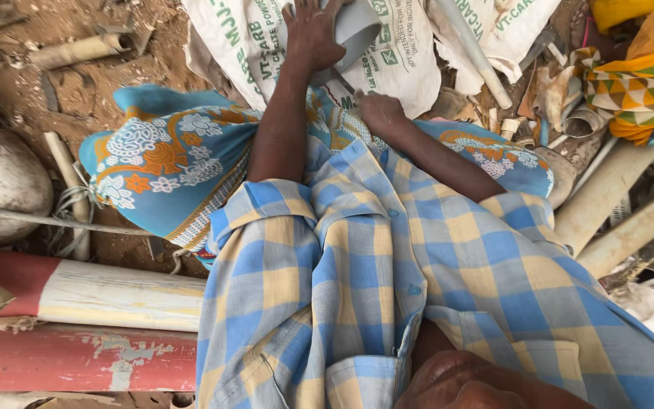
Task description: The person uses their hands to clean or scrape the interior of a grey PVC pipe segment while sitting on the ground surrounded by other pipe sections and construction materials.
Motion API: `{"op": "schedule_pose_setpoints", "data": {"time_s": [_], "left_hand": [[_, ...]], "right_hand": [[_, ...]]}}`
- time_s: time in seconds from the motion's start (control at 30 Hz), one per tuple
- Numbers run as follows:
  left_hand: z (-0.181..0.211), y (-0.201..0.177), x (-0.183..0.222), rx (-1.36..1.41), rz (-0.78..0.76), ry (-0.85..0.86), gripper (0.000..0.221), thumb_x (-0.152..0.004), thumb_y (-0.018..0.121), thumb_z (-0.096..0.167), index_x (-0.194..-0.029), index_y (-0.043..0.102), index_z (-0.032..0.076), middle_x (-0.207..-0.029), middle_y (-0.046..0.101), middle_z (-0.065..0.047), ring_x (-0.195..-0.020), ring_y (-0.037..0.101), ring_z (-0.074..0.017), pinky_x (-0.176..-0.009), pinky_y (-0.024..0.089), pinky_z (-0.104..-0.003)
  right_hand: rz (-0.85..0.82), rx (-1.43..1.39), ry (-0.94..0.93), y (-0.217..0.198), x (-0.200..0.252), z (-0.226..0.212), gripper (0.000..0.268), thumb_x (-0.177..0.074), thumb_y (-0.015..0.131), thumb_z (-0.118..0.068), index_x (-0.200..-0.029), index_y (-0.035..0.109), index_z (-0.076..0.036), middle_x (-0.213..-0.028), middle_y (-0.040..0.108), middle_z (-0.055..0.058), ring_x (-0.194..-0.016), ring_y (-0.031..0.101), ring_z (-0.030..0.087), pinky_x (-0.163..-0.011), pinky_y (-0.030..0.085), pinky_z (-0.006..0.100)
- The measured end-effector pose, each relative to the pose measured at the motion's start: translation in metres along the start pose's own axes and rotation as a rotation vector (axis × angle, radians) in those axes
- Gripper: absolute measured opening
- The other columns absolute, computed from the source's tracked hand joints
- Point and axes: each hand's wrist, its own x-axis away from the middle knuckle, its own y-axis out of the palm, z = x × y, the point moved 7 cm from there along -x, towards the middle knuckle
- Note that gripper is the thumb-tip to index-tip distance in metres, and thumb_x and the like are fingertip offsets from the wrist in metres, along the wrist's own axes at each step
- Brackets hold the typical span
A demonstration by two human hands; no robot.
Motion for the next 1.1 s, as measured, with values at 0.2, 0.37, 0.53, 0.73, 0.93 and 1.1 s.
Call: {"op": "schedule_pose_setpoints", "data": {"time_s": [0.2, 0.37, 0.53, 0.73, 0.93, 1.1], "left_hand": [[0.005, -0.007, -0.002, -0.044, -0.019, -0.043, 0.09, -0.062, 0.086, 0.023, -0.142, 0.048, 0.042, -0.157, 0.035, -0.02, -0.145, 0.027, -0.0501, -0.113, 0.023, -0.071], [0.003, 0.004, 0.0, -0.05, 0.004, 0.017, 0.093, -0.07, 0.088, 0.03, -0.151, 0.043, 0.042, -0.153, 0.035, -0.021, -0.147, 0.029, -0.0512, -0.116, 0.02, -0.075], [0.016, -0.012, 0.0, -0.07, -0.074, -0.072, 0.089, -0.065, 0.084, 0.023, -0.142, 0.045, 0.043, -0.162, 0.032, -0.018, -0.149, 0.028, -0.0484, -0.117, 0.023, -0.068], [0.003, 0.012, -0.002, -0.106, -0.01, -0.041, 0.091, -0.067, 0.083, 0.024, -0.147, 0.041, 0.035, -0.157, 0.031, -0.028, -0.146, 0.022, -0.054, -0.115, 0.016, -0.073], [0.018, 0.003, 0.0, -0.141, -0.005, -0.021, 0.082, -0.07, 0.081, 0.022, -0.144, 0.048, 0.034, -0.153, 0.04, -0.024, -0.146, 0.025, -0.0475, -0.115, 0.019, -0.067], [0.028, -0.003, -0.003, -0.222, 0.067, 0.027, 0.077, -0.07, 0.082, 0.028, -0.141, 0.051, 0.027, -0.149, 0.043, -0.026, -0.143, 0.027, -0.044, -0.113, 0.022, -0.065]], "right_hand": [[0.035, -0.027, -0.057, 0.0, 0.002, -0.009, 0.031, -0.101, 0.053, -0.021, -0.122, 0.058, 0.001, -0.094, 0.072, 0.025, -0.088, 0.073, 0.041, -0.07, 0.057, 0.054], [0.08, -0.085, 0.11, -0.002, 0.008, 0.003, 0.045, -0.092, 0.061, -0.025, -0.127, 0.054, 0.003, -0.091, 0.071, 0.026, -0.084, 0.072, 0.043, -0.07, 0.057, 0.055], [0.206, -0.123, 0.276, -0.03, 0.011, 0.042, 0.049, -0.086, 0.054, -0.006, -0.135, 0.053, -0.001, -0.089, 0.071, 0.027, -0.083, 0.071, 0.045, -0.072, 0.055, 0.057], [-0.02, -0.498, 0.184, 0.015, 0.019, 0.03, 0.046, -0.089, 0.059, -0.018, -0.131, 0.055, 0.0, -0.102, 0.07, 0.028, -0.092, 0.069, 0.045, -0.078, 0.054, 0.054], [0.024, -0.634, 0.03, 0.045, 0.018, 0.021, 0.047, -0.093, 0.066, -0.037, -0.123, 0.062, -0.002, -0.117, 0.067, 0.029, -0.103, 0.067, 0.044, -0.087, 0.052, 0.051], [0.046, -0.498, 0.38, 0.026, 0.035, 0.071, 0.041, -0.096, 0.057, -0.028, -0.126, 0.059, 0.0, -0.108, 0.067, 0.032, -0.101, 0.066, 0.048, -0.083, 0.051, 0.06]]}}
